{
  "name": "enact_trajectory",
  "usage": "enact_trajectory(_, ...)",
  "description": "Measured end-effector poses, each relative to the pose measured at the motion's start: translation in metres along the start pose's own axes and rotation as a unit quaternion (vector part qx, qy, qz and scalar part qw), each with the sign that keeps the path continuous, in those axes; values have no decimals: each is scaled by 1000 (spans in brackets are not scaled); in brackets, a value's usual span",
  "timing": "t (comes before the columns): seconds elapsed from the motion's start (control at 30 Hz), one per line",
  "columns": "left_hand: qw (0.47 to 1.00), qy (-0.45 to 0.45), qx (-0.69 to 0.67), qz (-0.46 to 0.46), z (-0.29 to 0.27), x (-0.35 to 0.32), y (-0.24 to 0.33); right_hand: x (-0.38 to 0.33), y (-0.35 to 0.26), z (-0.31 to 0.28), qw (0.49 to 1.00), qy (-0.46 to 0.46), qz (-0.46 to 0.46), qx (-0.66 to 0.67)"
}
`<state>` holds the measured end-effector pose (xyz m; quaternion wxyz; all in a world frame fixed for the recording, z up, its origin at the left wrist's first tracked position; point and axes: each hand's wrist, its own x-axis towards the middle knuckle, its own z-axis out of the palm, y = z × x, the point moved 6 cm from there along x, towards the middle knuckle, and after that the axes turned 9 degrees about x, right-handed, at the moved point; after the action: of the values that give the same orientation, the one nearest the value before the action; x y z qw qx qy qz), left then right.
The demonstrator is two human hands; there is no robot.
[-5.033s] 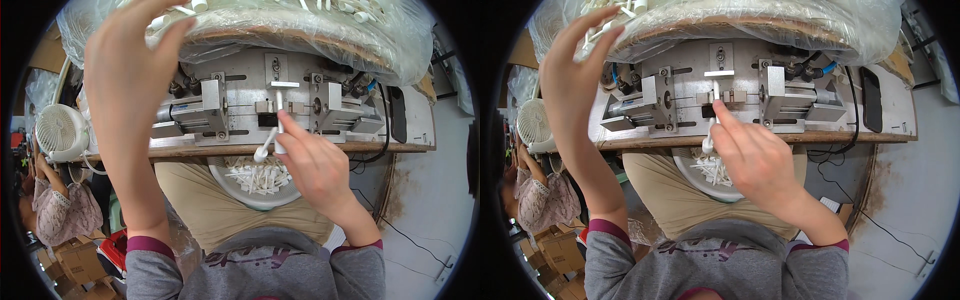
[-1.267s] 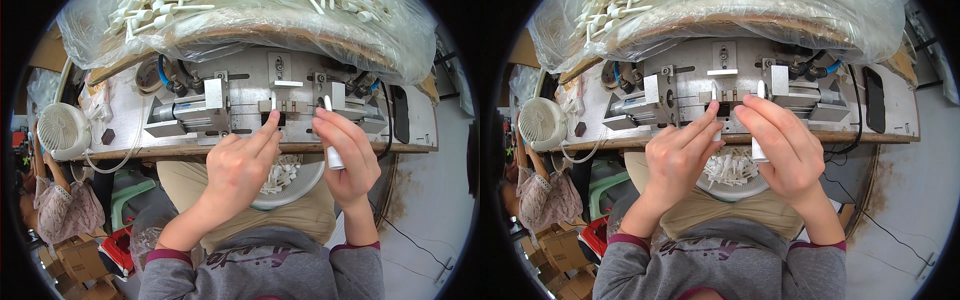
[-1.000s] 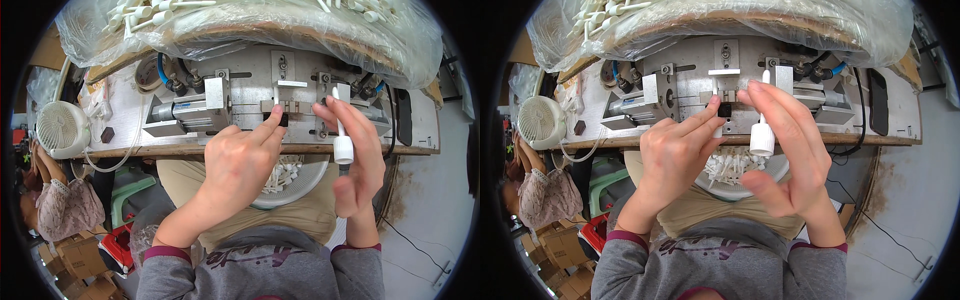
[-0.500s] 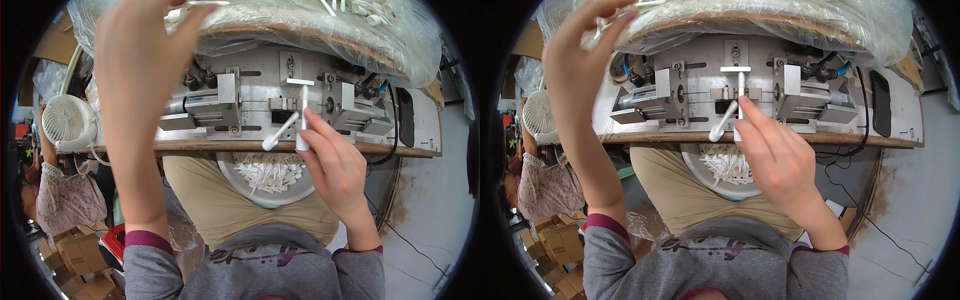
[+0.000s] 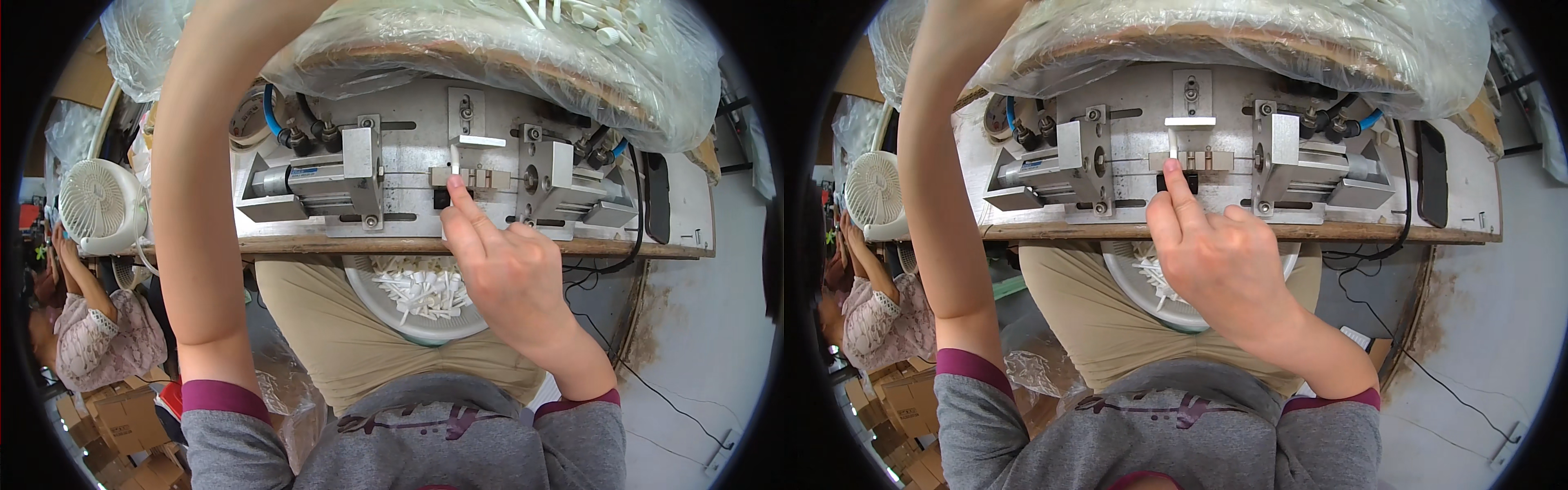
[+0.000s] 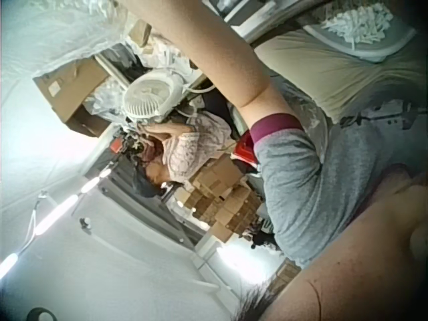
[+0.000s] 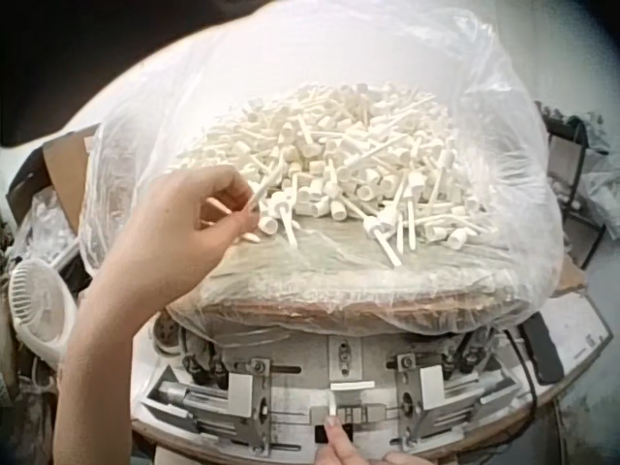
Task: Assembling plastic pump sprayer components using a specialized assembly machine.
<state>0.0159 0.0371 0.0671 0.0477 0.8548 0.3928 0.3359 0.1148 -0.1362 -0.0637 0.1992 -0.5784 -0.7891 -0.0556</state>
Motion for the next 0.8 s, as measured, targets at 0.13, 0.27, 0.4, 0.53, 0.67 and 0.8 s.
enact_trajectory(0.13, 980, 22, -186, -69, -40, -22, 28, 5, -7, -7, 999, -35, -28, 5)
enact_trajectory(0.27, 985, 71, -154, -10, -28, -41, 12, 7, 10, -20, 993, 6, -44, 108)
enact_trajectory(0.4, 986, 7, -165, 31, -10, -85, 28, 37, 47, -67, 969, 134, -9, 208)
enact_trajectory(0.53, 988, -42, -137, 53, 14, -130, 50, 98, 103, -105, 964, 256, 2, 77)
enact_trajectory(0.67, 994, -68, -13, 87, 50, -163, 58, 157, 155, -71, 988, 114, 101, -36)
enact_trajectory(0.8, 988, -86, 67, 106, 75, -171, 56, 172, 161, -52, 982, 26, 151, 113)
